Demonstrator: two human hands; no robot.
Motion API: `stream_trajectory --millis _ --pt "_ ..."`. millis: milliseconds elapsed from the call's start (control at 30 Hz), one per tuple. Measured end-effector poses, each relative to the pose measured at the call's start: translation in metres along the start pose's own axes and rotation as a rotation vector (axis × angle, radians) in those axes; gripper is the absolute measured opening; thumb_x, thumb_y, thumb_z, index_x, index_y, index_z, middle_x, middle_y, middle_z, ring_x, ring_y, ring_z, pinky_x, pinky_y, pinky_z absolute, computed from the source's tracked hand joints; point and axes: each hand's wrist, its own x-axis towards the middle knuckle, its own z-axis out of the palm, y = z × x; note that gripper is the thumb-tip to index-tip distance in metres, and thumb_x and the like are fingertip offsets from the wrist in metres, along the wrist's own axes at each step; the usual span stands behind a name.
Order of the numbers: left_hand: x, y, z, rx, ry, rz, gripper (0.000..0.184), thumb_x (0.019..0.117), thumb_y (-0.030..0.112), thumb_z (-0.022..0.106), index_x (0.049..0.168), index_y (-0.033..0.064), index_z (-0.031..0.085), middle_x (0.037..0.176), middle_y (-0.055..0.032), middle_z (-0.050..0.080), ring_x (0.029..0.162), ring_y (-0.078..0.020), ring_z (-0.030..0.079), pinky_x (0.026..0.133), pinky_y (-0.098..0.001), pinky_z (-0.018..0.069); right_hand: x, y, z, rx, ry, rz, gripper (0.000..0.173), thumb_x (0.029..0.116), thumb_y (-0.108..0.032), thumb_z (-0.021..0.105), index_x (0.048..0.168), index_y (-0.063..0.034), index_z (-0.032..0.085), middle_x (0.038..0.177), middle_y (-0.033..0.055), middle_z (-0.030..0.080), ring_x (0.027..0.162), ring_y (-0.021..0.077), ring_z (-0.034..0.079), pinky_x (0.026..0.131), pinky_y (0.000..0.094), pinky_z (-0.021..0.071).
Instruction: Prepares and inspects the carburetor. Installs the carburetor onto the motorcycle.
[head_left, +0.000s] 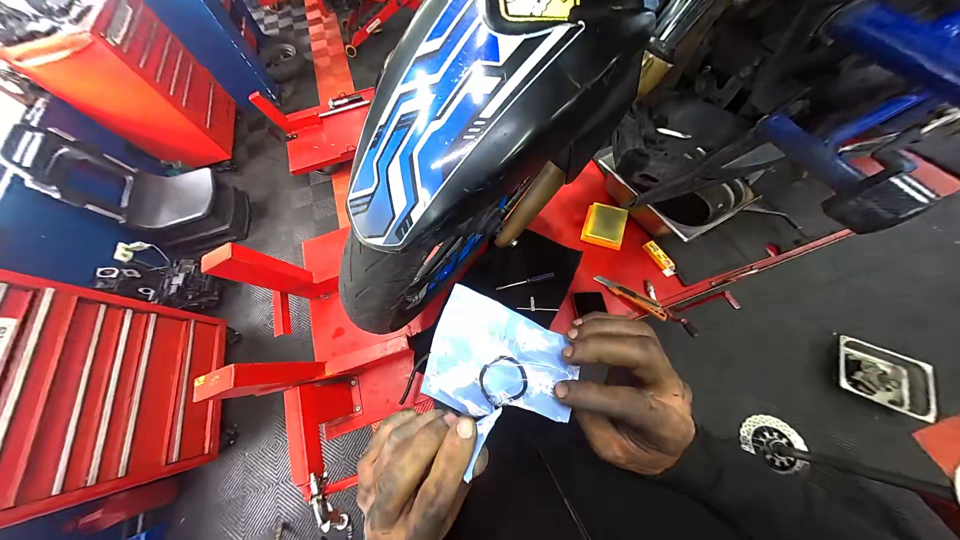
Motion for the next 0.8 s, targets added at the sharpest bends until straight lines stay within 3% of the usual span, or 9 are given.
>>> stream_trajectory --millis 133,233,333,433,533,633,700,800 --pt "-0.001 0.001 0.004 -0.087 -0.045 -0.005 0.027 0.0980 0.016 0.064 0.125 0.0160 0.061 0.115 0.0005 0.063 0.103 -0.0147 0.066 0.090 -0.0317 0.0576 -0.004 -0.001 0.006 -0.021 0.009 0.019 0.018 0.0882 -0.008 0.071 0.101 -0.0197 0.073 0.129 0.0038 0.061 0.131 0.0264 0.053 0.110 0.0461 0.0488" --pt "0.000 0.006 0.017 -0.127 -0.094 -0.061 0.022 0.0961 0.021 0.070 0.117 0.0169 0.067 0.107 0.0012 0.065 0.095 -0.0122 0.065 0.086 -0.0289 0.0563 -0.006 -0.003 0.006 -0.048 -0.004 0.015 0.014 0.0917 -0.010 0.071 0.102 -0.0198 0.073 0.128 0.0021 0.064 0.132 0.0270 0.052 0.113 0.0474 0.0446" --pt "-0.002 0.018 0.028 -0.194 -0.074 -0.237 0.011 0.0938 0.022 0.074 0.101 0.0148 0.071 0.092 0.0016 0.066 0.085 -0.0084 0.066 0.079 -0.0234 0.0579 -0.010 -0.005 0.003 -0.019 -0.024 0.035 0.009 0.0939 -0.009 0.068 0.098 -0.0153 0.072 0.111 0.0002 0.071 0.121 0.0227 0.059 0.111 0.0466 0.0454" --pt "-0.003 0.030 0.022 -0.292 -0.024 -0.417 0.013 0.0977 0.032 0.071 0.100 0.0184 0.071 0.091 0.0069 0.065 0.082 -0.0030 0.065 0.073 -0.0177 0.0573 -0.018 -0.011 -0.007 0.060 -0.035 0.131 0.005 0.0968 -0.011 0.065 0.097 -0.0121 0.070 0.099 0.0014 0.070 0.107 0.0193 0.066 0.104 0.0437 0.0524" --pt "-0.004 0.038 0.016 -0.351 0.024 -0.550 0.014 0.0985 0.033 0.069 0.096 0.0194 0.071 0.090 0.0091 0.065 0.080 -0.0015 0.065 0.069 -0.0158 0.0565 -0.023 -0.021 -0.013 0.144 0.008 0.237 0.007 0.0992 -0.016 0.066 0.095 -0.0107 0.069 0.093 0.0020 0.071 0.100 0.0200 0.070 0.098 0.0444 0.0584" --pt "-0.001 0.025 0.000 -0.370 0.200 -0.787 0.012 0.0964 0.031 0.072 0.090 0.0213 0.069 0.086 0.0097 0.067 0.068 -0.0013 0.064 0.058 -0.0163 0.0567 -0.024 -0.019 -0.035 0.175 0.106 0.366 0.009 0.0982 -0.023 0.071 0.096 -0.0148 0.068 0.093 -0.0003 0.069 0.095 0.0197 0.071 0.092 0.0462 0.0619" --pt "0.003 0.015 -0.009 -0.466 0.133 -0.816 0.012 0.0965 0.034 0.071 0.094 0.0232 0.071 0.090 0.0102 0.067 0.069 -0.0011 0.064 0.057 -0.0153 0.0563 -0.024 -0.013 -0.045 0.195 0.084 0.382 0.009 0.0965 -0.024 0.073 0.096 -0.0163 0.068 0.091 -0.0010 0.069 0.093 0.0194 0.071 0.091 0.0461 0.0610" --pt "-0.002 0.015 -0.001 -0.575 0.042 -0.880 0.020 0.0964 0.035 0.071 0.101 0.0161 0.073 0.090 0.0026 0.069 0.065 -0.0077 0.065 0.056 -0.0213 0.0580 -0.023 -0.016 -0.036 0.253 0.066 0.400 0.008 0.0959 -0.020 0.074 0.097 -0.0136 0.068 0.094 0.0012 0.070 0.094 0.0200 0.071 0.087 0.0412 0.0632"
